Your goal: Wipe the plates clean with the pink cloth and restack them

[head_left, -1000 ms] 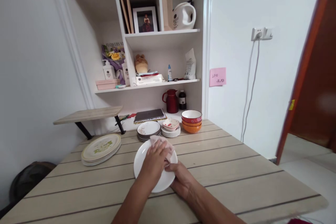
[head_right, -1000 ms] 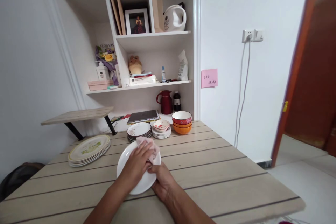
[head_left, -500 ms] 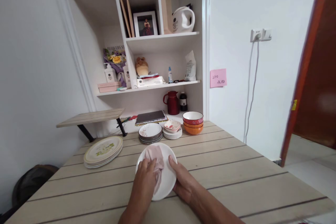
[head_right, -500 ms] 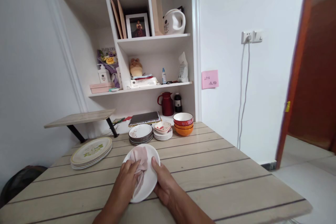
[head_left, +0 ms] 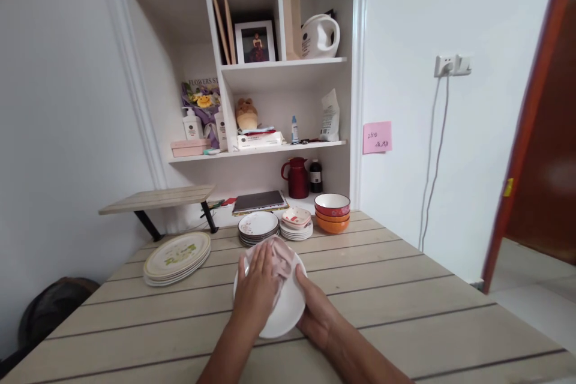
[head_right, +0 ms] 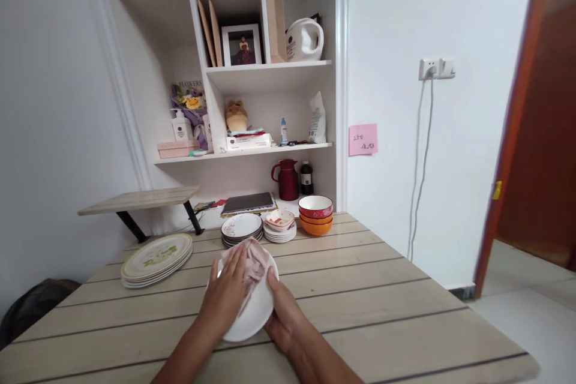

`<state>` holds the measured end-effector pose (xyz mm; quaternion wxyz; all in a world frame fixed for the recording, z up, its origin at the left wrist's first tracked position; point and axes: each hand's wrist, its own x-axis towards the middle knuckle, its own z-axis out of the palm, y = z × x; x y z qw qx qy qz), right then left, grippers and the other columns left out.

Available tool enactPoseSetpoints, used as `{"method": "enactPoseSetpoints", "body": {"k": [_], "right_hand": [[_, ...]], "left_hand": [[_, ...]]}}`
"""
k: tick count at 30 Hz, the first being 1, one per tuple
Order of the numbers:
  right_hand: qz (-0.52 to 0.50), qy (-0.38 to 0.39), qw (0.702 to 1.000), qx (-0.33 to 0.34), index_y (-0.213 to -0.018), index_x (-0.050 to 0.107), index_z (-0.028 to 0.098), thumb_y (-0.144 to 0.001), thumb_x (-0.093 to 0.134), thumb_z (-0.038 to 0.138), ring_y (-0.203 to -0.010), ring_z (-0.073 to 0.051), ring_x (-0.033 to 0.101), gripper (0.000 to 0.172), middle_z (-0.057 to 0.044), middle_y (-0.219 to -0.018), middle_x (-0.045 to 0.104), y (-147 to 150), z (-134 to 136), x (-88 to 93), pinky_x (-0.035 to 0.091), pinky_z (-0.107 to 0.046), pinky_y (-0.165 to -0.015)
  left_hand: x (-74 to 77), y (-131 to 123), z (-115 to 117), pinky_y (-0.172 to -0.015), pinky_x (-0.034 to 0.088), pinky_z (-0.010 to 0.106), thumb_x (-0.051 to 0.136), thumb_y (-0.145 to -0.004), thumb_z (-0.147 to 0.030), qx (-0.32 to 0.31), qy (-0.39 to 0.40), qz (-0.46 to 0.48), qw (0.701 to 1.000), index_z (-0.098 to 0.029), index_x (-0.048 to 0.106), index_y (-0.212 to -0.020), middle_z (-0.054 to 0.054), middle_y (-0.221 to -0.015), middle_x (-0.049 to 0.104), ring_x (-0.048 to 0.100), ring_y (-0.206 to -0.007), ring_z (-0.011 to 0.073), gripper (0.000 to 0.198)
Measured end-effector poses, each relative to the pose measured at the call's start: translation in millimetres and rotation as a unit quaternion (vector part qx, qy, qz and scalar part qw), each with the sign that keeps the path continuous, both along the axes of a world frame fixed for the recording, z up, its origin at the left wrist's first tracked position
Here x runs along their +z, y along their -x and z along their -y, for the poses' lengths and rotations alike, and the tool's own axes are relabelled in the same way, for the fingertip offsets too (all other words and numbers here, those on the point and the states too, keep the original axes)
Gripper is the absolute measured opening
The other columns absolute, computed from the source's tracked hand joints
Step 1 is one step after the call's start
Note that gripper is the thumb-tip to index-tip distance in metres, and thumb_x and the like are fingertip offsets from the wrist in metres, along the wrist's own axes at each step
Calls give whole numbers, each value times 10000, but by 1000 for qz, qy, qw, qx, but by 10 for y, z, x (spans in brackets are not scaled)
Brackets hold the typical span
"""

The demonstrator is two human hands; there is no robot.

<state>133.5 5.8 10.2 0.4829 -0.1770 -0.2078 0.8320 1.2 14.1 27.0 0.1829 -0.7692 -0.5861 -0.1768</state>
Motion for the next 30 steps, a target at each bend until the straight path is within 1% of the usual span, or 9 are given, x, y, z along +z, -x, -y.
{"method": "enactPoseSetpoints", "body": {"k": [3,5,7,10,14,20,24,28,30], "right_hand": [[-32,26,999,-11,-1339,494,58,-955,388,510,-1082,-229,646,602,-179,-1202,659,-18,-42,-11,444,-374,-1006],[-36,36,998,-23,-1346,482,58,-957,376,514,-1085,-233,644,608,-183,-1194,663,-32,-68,-27,450,-385,-999],[-30,33,999,-26,-1336,492,67,-951,389,520,-1078,-236,648,604,-180,-1174,673,-40,-82,-42,458,-397,-989],[-17,18,999,-21,-1288,538,65,-930,424,546,-1061,-245,656,611,-176,-1136,692,-41,-80,-56,467,-401,-977],[16,7,999,-29,-1239,579,54,-892,500,559,-1025,-247,670,618,-175,-1093,709,-38,-67,-66,483,-382,-957],[20,-9,999,-45,-1241,572,74,-909,517,492,-995,-236,681,537,-156,-1070,720,-26,-64,-72,500,-384,-929],[-7,-1,999,-52,-1243,565,73,-929,509,432,-1017,-223,671,480,-151,-1079,718,-24,-61,-64,496,-370,-937],[-2,10,998,-57,-1249,567,82,-921,519,430,-1022,-229,669,480,-151,-1089,715,-26,-64,-57,486,-382,-953],[0,21,998,-52,-1257,568,97,-917,514,450,-1035,-238,665,493,-151,-1119,705,-33,-70,-57,478,-395,-964]], "left_hand": [[-227,99,-72,-1106,331,516,422,-876,-184,44,-14,9,999,-103,419,-1410,162,-1461,438,380,-1371,270,540],[-425,153,-71,-1087,380,470,453,-860,-178,38,-7,8,999,-72,472,-1369,178,-1432,471,407,-1352,282,521],[-585,180,-26,-1077,398,469,447,-849,-148,27,-18,16,999,-74,477,-1366,183,-1434,465,403,-1353,288,524],[-680,172,91,-1096,377,474,443,-851,-159,9,4,38,999,-90,465,-1382,169,-1471,413,365,-1374,292,537],[-600,150,211,-1129,334,457,419,-809,-89,-29,95,85,991,-91,428,-1412,151,-1492,378,315,-1399,281,603],[-387,122,130,-1138,290,495,357,-788,-37,-45,135,101,985,-176,323,-1472,70,-1535,313,228,-1435,267,699],[-232,30,4,-1143,269,512,342,-794,-37,-33,127,72,989,-206,333,-1470,31,-1541,311,234,-1434,263,697],[-74,-7,-98,-1144,262,512,422,-825,-116,-41,91,49,994,-196,377,-1449,66,-1531,336,273,-1424,263,631],[-32,-2,-139,-1141,265,512,440,-853,-168,-24,60,49,997,-181,387,-1442,86,-1523,352,292,-1416,262,591]]}}
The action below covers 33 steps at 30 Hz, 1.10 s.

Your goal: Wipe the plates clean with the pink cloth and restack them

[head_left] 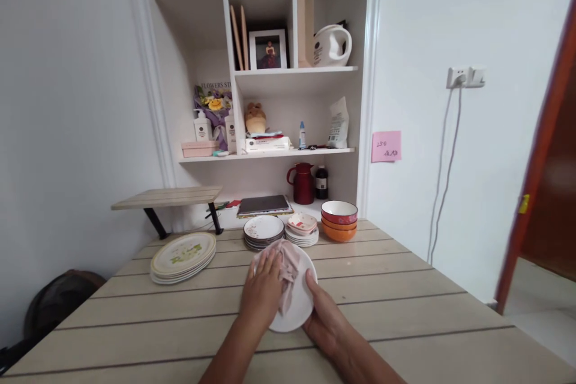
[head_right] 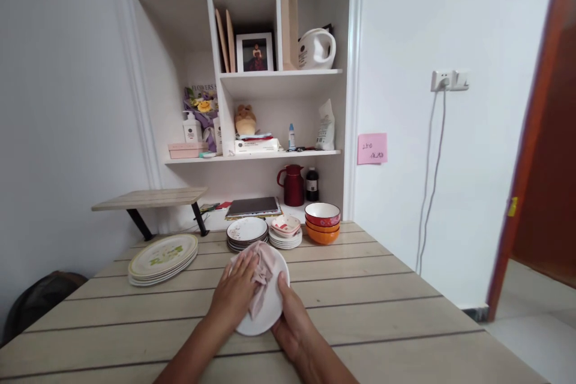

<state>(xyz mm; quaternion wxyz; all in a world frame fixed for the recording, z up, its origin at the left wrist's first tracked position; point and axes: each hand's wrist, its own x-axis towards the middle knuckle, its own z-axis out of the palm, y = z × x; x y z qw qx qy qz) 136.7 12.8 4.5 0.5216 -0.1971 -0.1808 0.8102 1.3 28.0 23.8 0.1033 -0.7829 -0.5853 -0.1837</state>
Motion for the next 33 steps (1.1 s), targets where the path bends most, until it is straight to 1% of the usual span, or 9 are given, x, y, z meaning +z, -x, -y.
{"method": "enactPoseSetpoints", "body": {"k": [4,8,11,15,19,23,26,29,33], "right_hand": [[-8,14,1000,19,-1230,591,101,-920,466,514,-1063,-253,651,531,-158,-1130,698,-27,-21,-7,468,-421,-975],[-26,-10,999,42,-1194,614,90,-921,424,560,-1067,-240,644,575,-169,-1137,691,-48,-47,-30,469,-387,-964],[-13,-50,997,65,-1212,608,105,-890,434,616,-1061,-253,639,628,-168,-1152,684,-57,-74,-46,472,-408,-941],[-12,-61,993,98,-1231,594,123,-843,390,723,-1075,-268,628,744,-159,-1157,680,-83,-99,-42,454,-441,-947],[-29,-1,995,95,-1121,638,101,-833,368,748,-1013,-255,659,759,-163,-1039,713,-123,-85,-20,464,-407,-939],[-2,52,995,82,-933,666,112,-807,375,776,-906,-268,688,736,-156,-865,728,-149,-81,-4,506,-424,-869],[16,54,993,108,-946,663,88,-802,339,794,-895,-290,687,789,-173,-844,723,-145,-94,0,514,-455,-847],[10,20,991,133,-1057,643,85,-806,359,780,-959,-297,670,792,-175,-942,722,-124,-96,9,498,-474,-878],[-14,-11,994,106,-1143,603,62,-832,461,693,-985,-270,663,717,-182,-1040,706,-97,-77,27,488,-423,-915]], "left_hand": [[-73,-29,-25,-1138,280,494,450,-885,-230,71,-34,9,997,-90,442,-1398,160,-1489,393,326,-1399,279,532],[-285,-72,35,-1121,320,489,452,-880,-224,70,0,38,997,-52,499,-1347,203,-1434,457,363,-1376,299,499],[-373,-64,93,-1132,316,468,440,-870,-199,31,34,74,996,-65,484,-1363,176,-1452,442,352,-1384,283,512],[-309,-123,166,-1149,292,467,429,-865,-190,-41,63,86,993,-103,458,-1394,127,-1478,423,288,-1416,275,536],[-200,-317,259,-1153,268,512,441,-838,-161,-120,74,84,986,-172,439,-1415,69,-1505,394,235,-1436,281,577],[-195,-421,376,-1152,256,538,437,-807,-97,-164,85,87,979,-218,439,-1415,45,-1513,379,241,-1435,275,620],[-262,-340,477,-1144,280,535,438,-797,-75,-157,92,78,980,-232,488,-1380,45,-1485,426,277,-1423,268,606],[-351,-158,600,-1135,312,510,463,-778,-74,-116,99,59,987,-237,473,-1393,35,-1485,422,305,-1411,271,636],[-412,105,770,-1119,333,493,439,-821,-112,-67,108,36,991,-259,424,-1423,24,-1500,385,324,-1403,266,620]]}}
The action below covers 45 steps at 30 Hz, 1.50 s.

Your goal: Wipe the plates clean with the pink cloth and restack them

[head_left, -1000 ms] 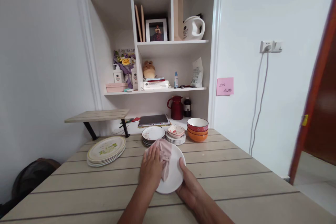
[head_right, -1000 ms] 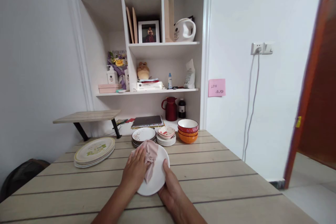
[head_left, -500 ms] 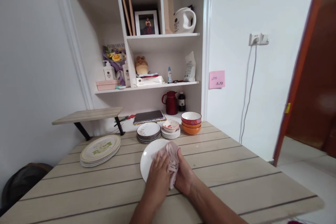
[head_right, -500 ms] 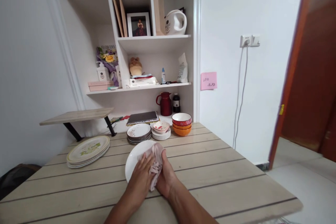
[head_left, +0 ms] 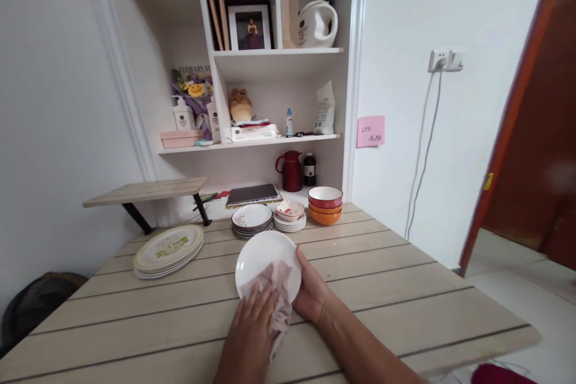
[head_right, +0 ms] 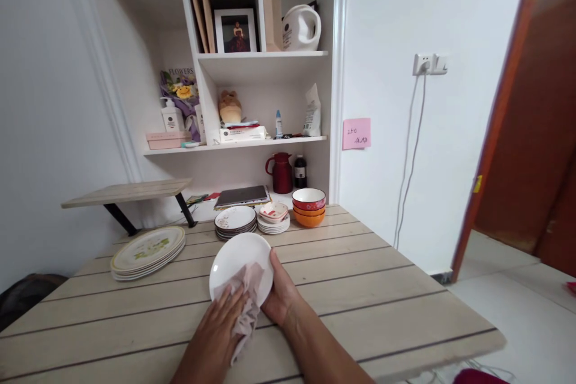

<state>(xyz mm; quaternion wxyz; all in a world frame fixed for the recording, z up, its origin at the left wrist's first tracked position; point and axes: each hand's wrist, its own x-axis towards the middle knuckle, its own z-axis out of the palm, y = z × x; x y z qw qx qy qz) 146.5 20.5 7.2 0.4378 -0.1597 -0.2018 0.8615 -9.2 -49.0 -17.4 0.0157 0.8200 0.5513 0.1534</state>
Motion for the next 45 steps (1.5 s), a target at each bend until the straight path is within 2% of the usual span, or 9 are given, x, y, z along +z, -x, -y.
{"method": "enactPoseSetpoints", "body": {"k": [7,11,16,20,24,27,30,40,45], "right_hand": [[69,11,993,-95,-1111,600,37,-875,608,317,-842,-227,704,366,-154,-912,742,70,52,8,518,-374,-888],[68,6,991,-118,-1127,607,32,-900,555,451,-889,-232,702,479,-182,-985,729,90,62,-16,523,-359,-884],[72,-2,995,-71,-1183,600,50,-911,477,547,-1007,-228,676,580,-182,-1104,699,72,36,-69,484,-351,-953],[54,-33,997,-51,-1252,573,107,-907,496,537,-1047,-223,659,556,-146,-1158,687,80,27,-70,457,-373,-986],[39,-7,997,-59,-1267,561,115,-931,485,481,-1008,-214,674,503,-134,-1114,709,83,53,-5,466,-366,-970],[39,44,996,-64,-1265,553,88,-969,400,461,-950,-209,692,501,-141,-1067,723,62,74,49,477,-369,-955],[4,46,998,-46,-1291,526,67,-978,349,480,-1004,-216,676,548,-165,-1136,693,44,80,76,468,-370,-972],[60,27,997,-42,-1208,579,63,-958,387,510,-878,-231,707,547,-166,-1009,732,66,43,21,540,-372,-829],[100,-11,993,-56,-1198,592,70,-946,428,507,-875,-218,707,531,-166,-1057,719,90,36,-29,546,-335,-782]], "left_hand": [[46,110,9,-1147,260,509,332,-919,-253,77,1,-6,997,-134,330,-1464,92,-1539,273,266,-1425,276,558],[84,-8,-121,-1147,271,479,310,-931,-279,57,-6,5,998,-80,336,-1456,135,-1535,283,261,-1425,277,562],[239,-151,-254,-1156,264,467,346,-927,-272,-34,-18,22,999,-171,324,-1472,82,-1541,293,255,-1431,246,554],[413,-238,-434,-1173,222,468,361,-914,-227,-52,-37,11,998,-225,282,-1488,30,-1555,271,194,-1451,228,580],[445,-280,-647,-1162,209,525,354,-940,-268,33,-86,-3,996,-216,375,-1449,49,-1542,311,232,-1440,255,513],[338,-255,-741,-1145,242,524,357,-955,-326,123,-112,-12,986,-180,472,-1386,105,-1496,398,318,-1406,263,469],[229,-190,-742,-1130,285,493,365,-955,-330,152,-107,-32,982,-138,529,-1333,151,-1444,465,398,-1361,261,455],[123,-70,-452,-1130,322,457,413,-915,-240,102,-71,-38,992,-75,526,-1334,179,-1425,471,416,-1348,276,464],[169,-71,-429,-1147,288,477,425,-859,-134,-12,-60,11,998,-210,429,-1420,65,-1521,348,294,-1415,253,566]]}}
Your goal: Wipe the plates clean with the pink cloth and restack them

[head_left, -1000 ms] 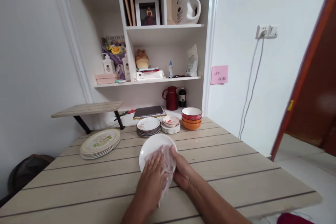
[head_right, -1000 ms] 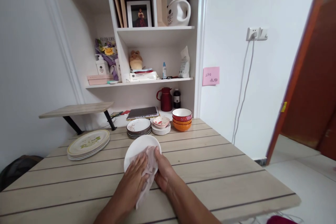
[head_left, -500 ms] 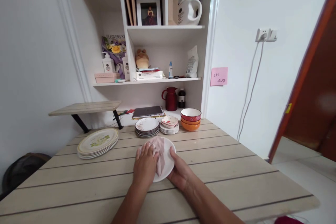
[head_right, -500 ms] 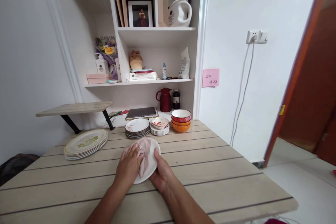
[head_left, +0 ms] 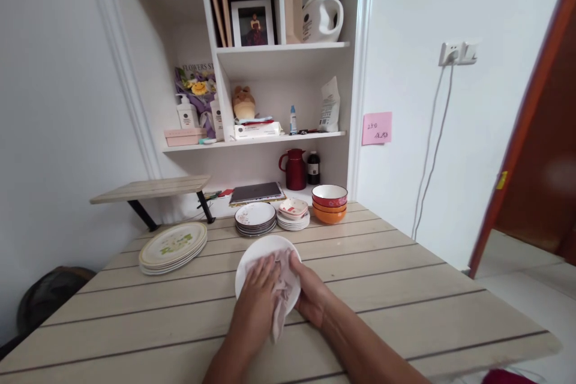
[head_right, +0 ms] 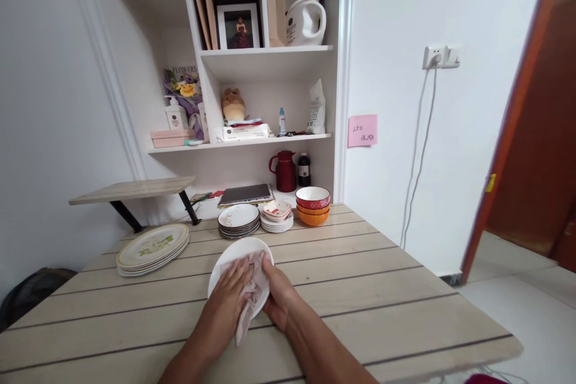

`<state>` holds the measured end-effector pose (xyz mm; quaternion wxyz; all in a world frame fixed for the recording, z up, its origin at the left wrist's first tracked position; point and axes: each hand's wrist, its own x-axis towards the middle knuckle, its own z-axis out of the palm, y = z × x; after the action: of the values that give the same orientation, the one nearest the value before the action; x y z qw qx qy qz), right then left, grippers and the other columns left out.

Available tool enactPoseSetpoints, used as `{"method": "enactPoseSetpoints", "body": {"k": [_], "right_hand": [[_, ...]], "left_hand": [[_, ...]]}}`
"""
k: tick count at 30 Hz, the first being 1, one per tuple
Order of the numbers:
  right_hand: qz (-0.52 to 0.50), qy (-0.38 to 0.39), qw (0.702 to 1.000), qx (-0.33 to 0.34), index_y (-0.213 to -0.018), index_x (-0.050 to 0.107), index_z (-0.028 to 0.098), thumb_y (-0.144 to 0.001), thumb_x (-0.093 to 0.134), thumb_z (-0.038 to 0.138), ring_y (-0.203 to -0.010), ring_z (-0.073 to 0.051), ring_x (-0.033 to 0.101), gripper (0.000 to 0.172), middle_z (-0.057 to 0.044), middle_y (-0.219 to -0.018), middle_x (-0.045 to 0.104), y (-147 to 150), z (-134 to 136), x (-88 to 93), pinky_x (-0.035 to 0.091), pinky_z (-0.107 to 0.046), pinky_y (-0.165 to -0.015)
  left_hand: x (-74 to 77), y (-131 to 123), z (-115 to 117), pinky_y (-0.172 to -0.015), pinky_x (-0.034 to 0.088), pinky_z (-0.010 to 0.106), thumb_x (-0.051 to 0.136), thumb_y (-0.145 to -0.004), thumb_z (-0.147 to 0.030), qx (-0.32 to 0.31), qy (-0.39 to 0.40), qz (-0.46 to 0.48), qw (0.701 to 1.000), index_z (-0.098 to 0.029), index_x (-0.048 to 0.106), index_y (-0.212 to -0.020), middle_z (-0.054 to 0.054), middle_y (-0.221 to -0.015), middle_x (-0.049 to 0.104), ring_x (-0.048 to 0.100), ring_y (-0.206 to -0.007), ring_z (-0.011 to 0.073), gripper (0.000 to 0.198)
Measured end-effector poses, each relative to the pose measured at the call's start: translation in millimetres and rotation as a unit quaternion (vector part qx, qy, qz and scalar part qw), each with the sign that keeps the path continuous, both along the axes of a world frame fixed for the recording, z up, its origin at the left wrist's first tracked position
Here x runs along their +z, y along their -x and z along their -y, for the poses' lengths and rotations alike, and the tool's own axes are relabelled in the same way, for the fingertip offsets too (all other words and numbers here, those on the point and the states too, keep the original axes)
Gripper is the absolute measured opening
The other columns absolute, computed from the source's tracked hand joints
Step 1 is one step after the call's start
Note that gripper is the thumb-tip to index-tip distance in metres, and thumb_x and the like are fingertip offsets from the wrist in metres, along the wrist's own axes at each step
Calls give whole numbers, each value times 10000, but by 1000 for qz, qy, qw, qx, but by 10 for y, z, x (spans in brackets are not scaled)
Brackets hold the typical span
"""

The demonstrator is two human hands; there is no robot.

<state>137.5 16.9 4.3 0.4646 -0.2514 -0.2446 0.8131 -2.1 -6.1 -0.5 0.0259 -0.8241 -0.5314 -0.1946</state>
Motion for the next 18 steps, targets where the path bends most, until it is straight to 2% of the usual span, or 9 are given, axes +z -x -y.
{"method": "enactPoseSetpoints", "body": {"k": [3,6,9,11,15,18], "right_hand": [[-10,-26,1000,9,-1229,581,90,-935,459,508,-935,-208,697,525,-156,-1106,706,6,-6,-41,527,-334,-854],[-22,-28,999,11,-1260,563,109,-929,474,505,-985,-210,685,523,-145,-1137,697,0,-4,-56,502,-351,-920],[-38,-9,999,13,-1274,549,98,-952,436,480,-1026,-216,672,512,-148,-1156,689,-9,9,-21,488,-363,-952],[-53,15,998,5,-1278,537,79,-972,394,460,-1027,-218,672,509,-155,-1143,693,-14,19,22,485,-367,-959],[-62,48,997,-3,-1258,540,61,-985,348,455,-940,-219,699,517,-159,-1048,725,-21,29,89,501,-374,-928],[-60,41,997,10,-1229,558,51,-980,348,475,-911,-217,703,535,-162,-1015,732,-22,29,97,512,-365,-903]], "left_hand": [[103,-40,-78,-1154,256,499,419,-869,-153,-18,-2,5,1000,-261,393,-1437,37,-1521,356,263,-1428,250,579],[168,-94,-183,-1149,246,515,385,-918,-230,46,-10,17,999,-272,390,-1439,31,-1529,344,258,-1431,250,522],[139,-117,-249,-1132,267,516,333,-952,-290,138,-16,20,990,-220,424,-1422,70,-1538,325,273,-1425,256,483],[92,-105,-257,-1121,286,507,329,-958,-316,178,-5,9,984,-173,457,-1398,115,-1517,362,302,-1412,265,480],[30,-56,-212,-1110,308,495,343,-954,-325,190,13,-24,981,-135,505,-1355,157,-1468,433,357,-1383,274,473],[15,-34,-169,-1114,308,482,343,-949,-294,185,12,-41,982,-95,495,-1358,178,-1461,433,362,-1379,282,480]]}}
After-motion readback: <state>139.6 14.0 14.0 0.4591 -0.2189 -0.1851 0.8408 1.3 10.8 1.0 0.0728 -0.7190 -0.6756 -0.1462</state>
